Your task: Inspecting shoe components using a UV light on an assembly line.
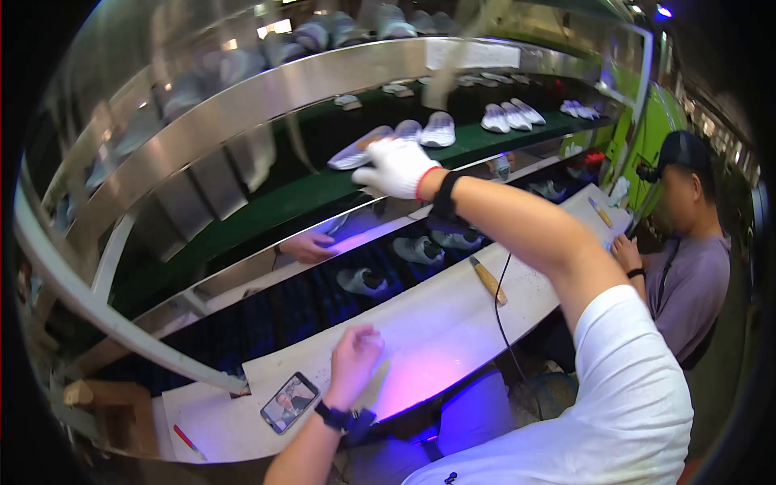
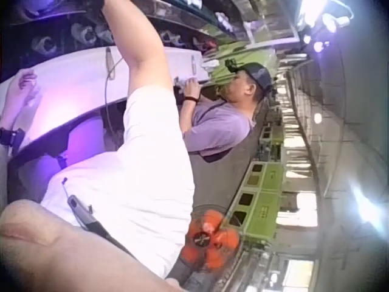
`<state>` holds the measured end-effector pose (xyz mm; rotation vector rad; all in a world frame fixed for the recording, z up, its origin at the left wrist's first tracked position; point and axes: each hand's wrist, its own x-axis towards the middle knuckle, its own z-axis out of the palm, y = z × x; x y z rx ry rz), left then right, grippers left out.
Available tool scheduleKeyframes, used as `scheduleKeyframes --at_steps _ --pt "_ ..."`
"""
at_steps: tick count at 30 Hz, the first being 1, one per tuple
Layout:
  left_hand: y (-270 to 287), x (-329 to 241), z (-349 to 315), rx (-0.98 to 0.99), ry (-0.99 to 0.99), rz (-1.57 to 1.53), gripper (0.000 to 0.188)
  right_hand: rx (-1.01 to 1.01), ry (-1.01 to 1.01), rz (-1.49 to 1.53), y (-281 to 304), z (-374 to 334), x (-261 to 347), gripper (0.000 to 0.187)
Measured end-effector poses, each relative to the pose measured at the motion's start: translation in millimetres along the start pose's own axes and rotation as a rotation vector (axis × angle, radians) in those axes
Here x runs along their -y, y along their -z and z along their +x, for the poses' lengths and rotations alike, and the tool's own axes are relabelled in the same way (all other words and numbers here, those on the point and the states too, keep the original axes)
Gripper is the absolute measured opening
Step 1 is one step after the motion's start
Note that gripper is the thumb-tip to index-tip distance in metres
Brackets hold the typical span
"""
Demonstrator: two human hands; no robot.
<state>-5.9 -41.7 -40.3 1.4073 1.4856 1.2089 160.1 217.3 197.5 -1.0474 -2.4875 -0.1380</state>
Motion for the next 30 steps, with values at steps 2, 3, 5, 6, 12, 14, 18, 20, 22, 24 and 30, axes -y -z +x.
scheduleKeyframes --at_steps 2,3,5,6,12,14,18,20,22,24,30 --pt "-7.1 -3.8 59.5 -0.002 -0.139 0.263 0.046 0.153 -0.049 0.076 7.1 -2.3 7.3 0.052" --pt "-14.7 5.5 92.2 -0.044 -0.226 0.368 0.050 0.155 -0.002 0.054 2.2 1.6 5.9 0.051" --pt "-24.5 12.8 139.3 0.023 -0.183 0.722 0.061 0.030 0.009 0.138 -2.5 -7.0 1.5 0.054" --pt "-21.3 30.2 162.0 0.049 -0.229 0.784 0.065 0.011 0.036 0.178 0.2 -6.1 6.4 0.053" --pt "-8.5 122.6 226.5 0.372 -0.328 1.421 0.051 -0.192 -0.051 0.160 -25.1 4.0 9.2 0.039" --pt "-7.4 131.6 229.6 0.379 -0.243 1.491 0.047 -0.219 -0.047 0.175 -24.1 -1.9 7.7 0.032" --pt "3.4 58.7 190.8 0.255 -0.268 1.160 0.040 -0.170 -0.026 0.187 -24.1 -2.2 -5.5 0.026" --pt "-6.9 -53.1 122.9 0.342 -0.129 1.161 0.038 -0.203 -0.007 0.225 -27.9 0.3 -10.3 0.026" --pt "-10.0 -95.5 58.6 0.530 -0.074 1.315 0.054 -0.199 0.009 0.325 -27.0 1.9 -6.5 0.026" --pt "-6.0 -62.5 3.5 0.588 -0.141 1.199 0.079 -0.268 0.020 0.292 -26.9 -0.3 -1.8 0.024" --pt "-34.7 -2.0 -87.2 0.315 -0.084 0.709 0.087 -0.406 0.456 0.321 -12.9 -75.1 41.0 0.020"
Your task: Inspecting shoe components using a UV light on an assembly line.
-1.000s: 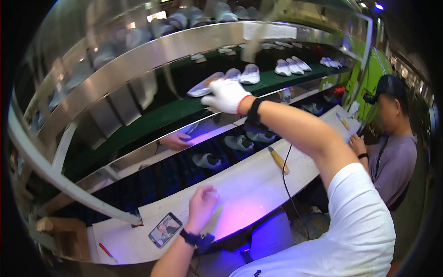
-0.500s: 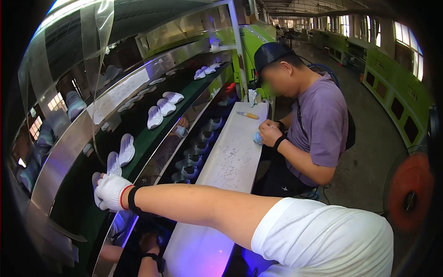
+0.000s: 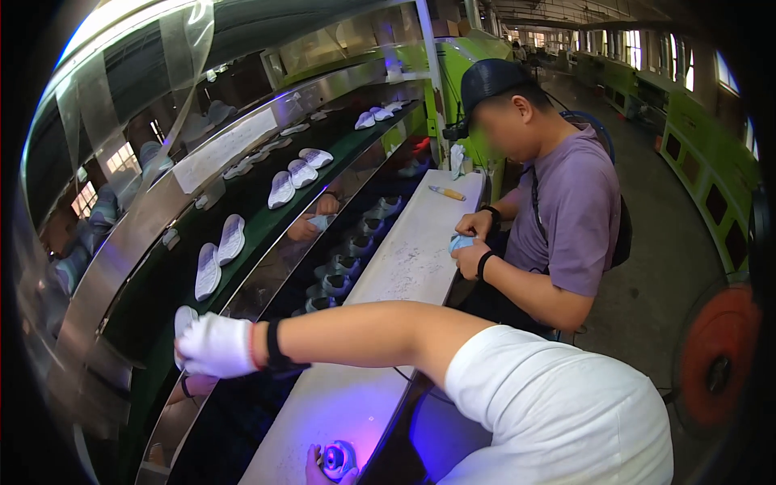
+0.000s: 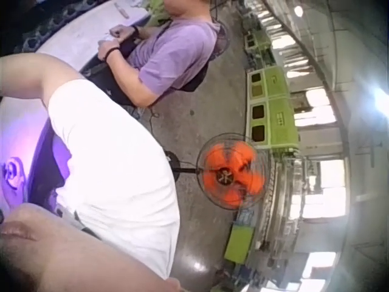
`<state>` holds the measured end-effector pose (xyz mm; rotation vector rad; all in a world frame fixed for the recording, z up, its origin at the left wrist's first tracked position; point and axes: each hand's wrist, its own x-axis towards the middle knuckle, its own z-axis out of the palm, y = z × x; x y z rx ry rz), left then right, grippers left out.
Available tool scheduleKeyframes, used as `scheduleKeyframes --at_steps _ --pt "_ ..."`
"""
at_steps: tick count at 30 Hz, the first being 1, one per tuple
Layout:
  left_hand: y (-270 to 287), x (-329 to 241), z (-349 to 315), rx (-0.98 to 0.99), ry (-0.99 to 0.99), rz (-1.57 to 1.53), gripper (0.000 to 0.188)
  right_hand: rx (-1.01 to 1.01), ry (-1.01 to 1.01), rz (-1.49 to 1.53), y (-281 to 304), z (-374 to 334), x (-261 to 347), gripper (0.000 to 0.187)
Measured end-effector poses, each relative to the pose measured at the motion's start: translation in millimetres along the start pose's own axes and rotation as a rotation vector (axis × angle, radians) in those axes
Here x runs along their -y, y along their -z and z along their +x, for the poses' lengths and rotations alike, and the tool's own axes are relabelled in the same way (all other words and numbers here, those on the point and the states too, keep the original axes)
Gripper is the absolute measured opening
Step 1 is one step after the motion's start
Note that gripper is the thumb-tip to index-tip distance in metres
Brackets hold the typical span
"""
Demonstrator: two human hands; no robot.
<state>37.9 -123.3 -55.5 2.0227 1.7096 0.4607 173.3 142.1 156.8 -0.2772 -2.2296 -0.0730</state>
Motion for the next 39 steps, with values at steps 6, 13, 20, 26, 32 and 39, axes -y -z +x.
scheduleKeyframes --at_steps 6,13,20,26,32,39 --pt "-39.8 -38.3 -28.9 -0.404 0.064 -0.637 0.091 0.025 -0.237 0.553 60.3 -133.1 92.7 0.032" --pt "-67.8 33.5 -98.2 -0.023 -0.393 0.795 0.106 0.067 -0.991 0.834 16.3 -254.1 134.8 0.026" --pt "29.6 -31.2 -19.9 -0.515 -0.164 -0.241 0.038 -0.397 -1.126 1.254 -4.5 -269.4 156.3 0.022" --pt "-3.2 -43.7 -16.9 -0.574 0.108 -0.738 0.026 -0.306 -1.087 1.366 -1.0 -257.1 167.9 0.024" --pt "-22.3 -35.2 -31.8 -0.748 -0.205 -0.608 0.022 -0.057 -1.119 1.527 -22.2 -237.1 186.9 0.019" --pt "-20.9 -43.8 -54.6 -0.575 -0.181 -0.701 0.031 -0.185 -0.985 1.303 -37.3 -243.8 204.0 0.020"
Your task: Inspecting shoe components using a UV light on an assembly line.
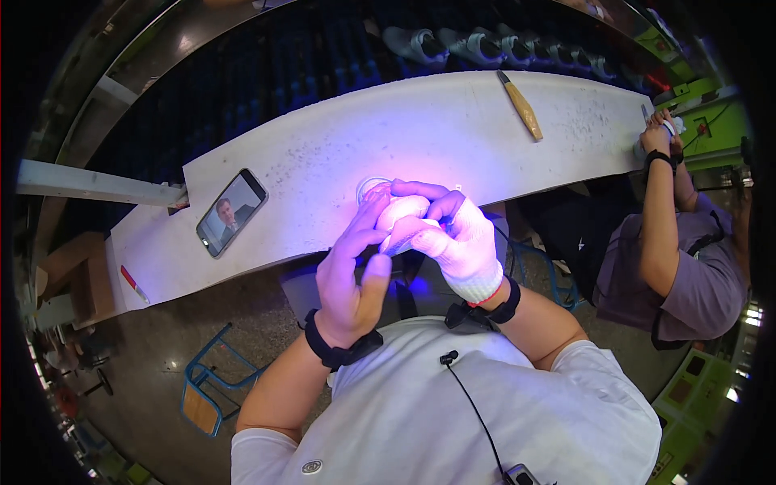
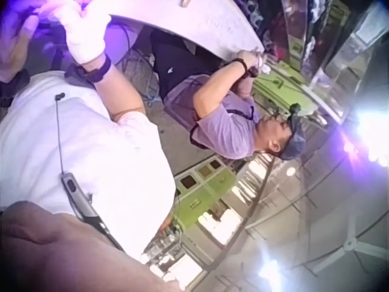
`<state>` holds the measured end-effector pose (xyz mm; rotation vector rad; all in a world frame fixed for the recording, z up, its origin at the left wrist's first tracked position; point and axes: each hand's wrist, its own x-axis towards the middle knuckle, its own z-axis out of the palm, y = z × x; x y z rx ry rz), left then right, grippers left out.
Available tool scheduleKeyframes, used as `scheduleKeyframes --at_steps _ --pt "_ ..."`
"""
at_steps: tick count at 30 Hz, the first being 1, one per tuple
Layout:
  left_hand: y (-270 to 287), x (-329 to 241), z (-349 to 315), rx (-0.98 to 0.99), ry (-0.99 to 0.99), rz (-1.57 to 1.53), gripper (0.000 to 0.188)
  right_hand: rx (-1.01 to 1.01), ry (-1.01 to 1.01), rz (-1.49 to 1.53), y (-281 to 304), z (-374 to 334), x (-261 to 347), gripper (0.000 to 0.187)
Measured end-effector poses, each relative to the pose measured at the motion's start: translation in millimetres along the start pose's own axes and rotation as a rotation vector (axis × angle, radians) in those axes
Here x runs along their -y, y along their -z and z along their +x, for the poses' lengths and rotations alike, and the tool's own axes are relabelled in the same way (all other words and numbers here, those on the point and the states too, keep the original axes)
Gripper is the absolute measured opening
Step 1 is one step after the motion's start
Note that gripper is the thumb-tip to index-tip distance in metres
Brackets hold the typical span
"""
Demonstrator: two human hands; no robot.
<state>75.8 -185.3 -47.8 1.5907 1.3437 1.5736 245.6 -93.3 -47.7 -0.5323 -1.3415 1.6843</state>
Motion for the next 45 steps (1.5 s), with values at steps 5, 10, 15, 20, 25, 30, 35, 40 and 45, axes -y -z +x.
scheduleKeyframes --at_steps 5,10,15,20,25,30,35,40,45 --pt "-31.8 2.9 -17.3 -0.236 0.056 -0.215 0.031 -0.062 -0.044 0.031 -7.1 -12.4 -3.2 0.023" --pt "-27.9 4.1 -22.2 -0.203 0.069 -0.189 0.032 -0.095 -0.031 0.049 -15.1 -15.5 5.3 0.026" --pt "-18.9 -0.5 -27.8 -0.159 0.149 -0.279 0.035 -0.042 0.098 -0.065 -6.3 -14.8 -4.4 0.027" --pt "1.2 -14.0 -1.2 -0.059 0.177 -0.291 0.037 0.136 0.240 -0.616 7.9 -2.6 7.9 0.040" --pt "14.5 -9.4 2.2 -0.074 0.244 -0.086 0.035 0.148 0.384 -0.737 1.1 14.6 -1.0 0.043" --pt "42.0 -15.2 2.0 -0.102 0.408 -0.185 0.040 0.150 0.366 -0.809 5.9 6.1 -39.8 0.042" --pt "55.2 -2.2 8.8 0.217 0.215 0.116 0.056 0.248 0.489 -0.875 6.1 14.0 -49.8 0.045" --pt "65.4 8.3 -9.1 0.172 0.176 0.154 0.046 0.258 0.451 -0.877 3.7 19.1 -48.4 0.050" --pt "64.4 -6.9 -3.7 -0.004 0.502 0.109 0.061 0.260 0.472 -0.750 -3.5 11.9 -88.7 0.052"
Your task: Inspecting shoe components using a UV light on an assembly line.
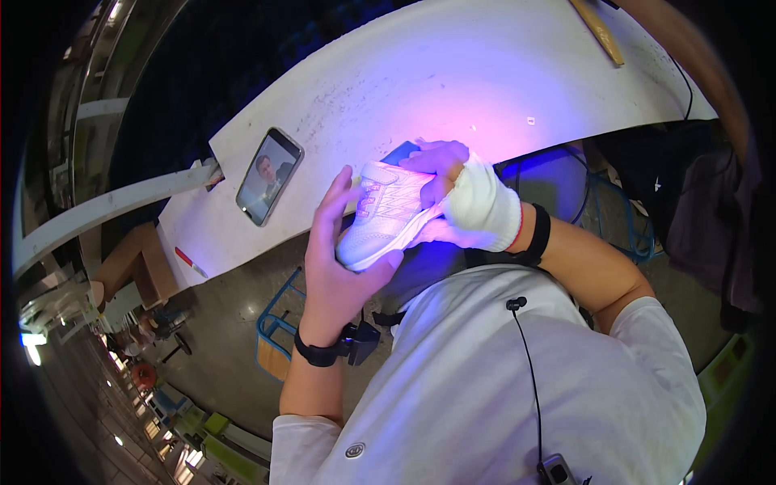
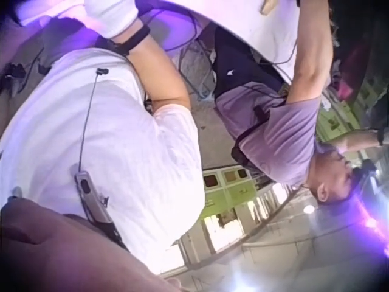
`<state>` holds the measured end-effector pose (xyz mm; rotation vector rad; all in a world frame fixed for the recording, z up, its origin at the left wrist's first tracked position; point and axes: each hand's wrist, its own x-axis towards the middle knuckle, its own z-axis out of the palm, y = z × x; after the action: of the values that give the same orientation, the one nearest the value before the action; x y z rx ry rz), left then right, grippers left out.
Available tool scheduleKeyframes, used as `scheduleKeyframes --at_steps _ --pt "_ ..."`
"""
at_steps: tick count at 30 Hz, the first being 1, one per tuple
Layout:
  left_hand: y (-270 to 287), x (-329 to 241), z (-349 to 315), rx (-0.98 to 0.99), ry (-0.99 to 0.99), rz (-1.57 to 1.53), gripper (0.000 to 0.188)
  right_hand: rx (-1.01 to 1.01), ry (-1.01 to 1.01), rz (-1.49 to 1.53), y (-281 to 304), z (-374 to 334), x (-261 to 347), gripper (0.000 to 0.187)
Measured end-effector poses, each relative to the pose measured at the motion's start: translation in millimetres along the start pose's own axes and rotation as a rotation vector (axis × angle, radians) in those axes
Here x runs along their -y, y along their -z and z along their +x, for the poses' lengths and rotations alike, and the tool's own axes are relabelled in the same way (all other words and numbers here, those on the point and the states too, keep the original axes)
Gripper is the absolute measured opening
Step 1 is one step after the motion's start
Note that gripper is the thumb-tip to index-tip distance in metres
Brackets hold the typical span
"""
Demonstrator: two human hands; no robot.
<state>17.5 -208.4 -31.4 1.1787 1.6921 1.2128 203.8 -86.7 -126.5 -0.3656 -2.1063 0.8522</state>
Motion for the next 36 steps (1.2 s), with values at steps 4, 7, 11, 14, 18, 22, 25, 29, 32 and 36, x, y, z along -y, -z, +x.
scheduleKeyframes --at_steps 4,7,11,14,18,22,25,29,32,36 --pt "0.3 10.7 -7.1 0.033 0.311 0.030 0.081 0.022 0.053 -0.109 -11.4 -8.8 2.6 0.049" --pt "-3.6 18.3 -12.4 0.041 0.283 0.168 0.087 0.034 0.071 -0.118 -12.7 -12.0 2.4 0.046" --pt "0.5 -0.2 -13.2 0.075 0.169 0.351 0.086 -0.073 0.086 -0.090 -17.3 -20.1 3.2 0.044" --pt "8.6 -16.2 1.1 0.219 -0.031 0.294 0.074 -0.125 -0.191 -0.052 -0.6 -37.6 13.2 0.058" --pt "-37.5 -17.9 8.1 0.265 -0.338 0.258 0.054 -0.332 -0.083 0.017 48.9 -14.4 34.4 0.076" --pt "-83.0 8.6 -2.5 0.091 -0.504 0.274 0.055 -0.143 -0.067 0.341 87.0 -1.5 31.1 0.068" --pt "-89.4 38.6 -7.7 -0.042 -0.421 0.125 0.050 -0.034 -0.139 0.182 91.3 -0.3 49.8 0.061" --pt "-91.2 32.9 9.4 -0.025 -0.417 0.018 0.043 -0.061 -0.138 0.214 85.1 4.9 49.7 0.058" --pt "-95.6 27.7 5.1 -0.015 -0.429 -0.024 0.044 -0.048 -0.191 0.212 88.4 8.2 53.5 0.055" --pt "-103.1 25.4 20.9 -0.028 -0.484 -0.085 0.044 -0.098 -0.222 0.283 90.3 -1.0 45.3 0.052"
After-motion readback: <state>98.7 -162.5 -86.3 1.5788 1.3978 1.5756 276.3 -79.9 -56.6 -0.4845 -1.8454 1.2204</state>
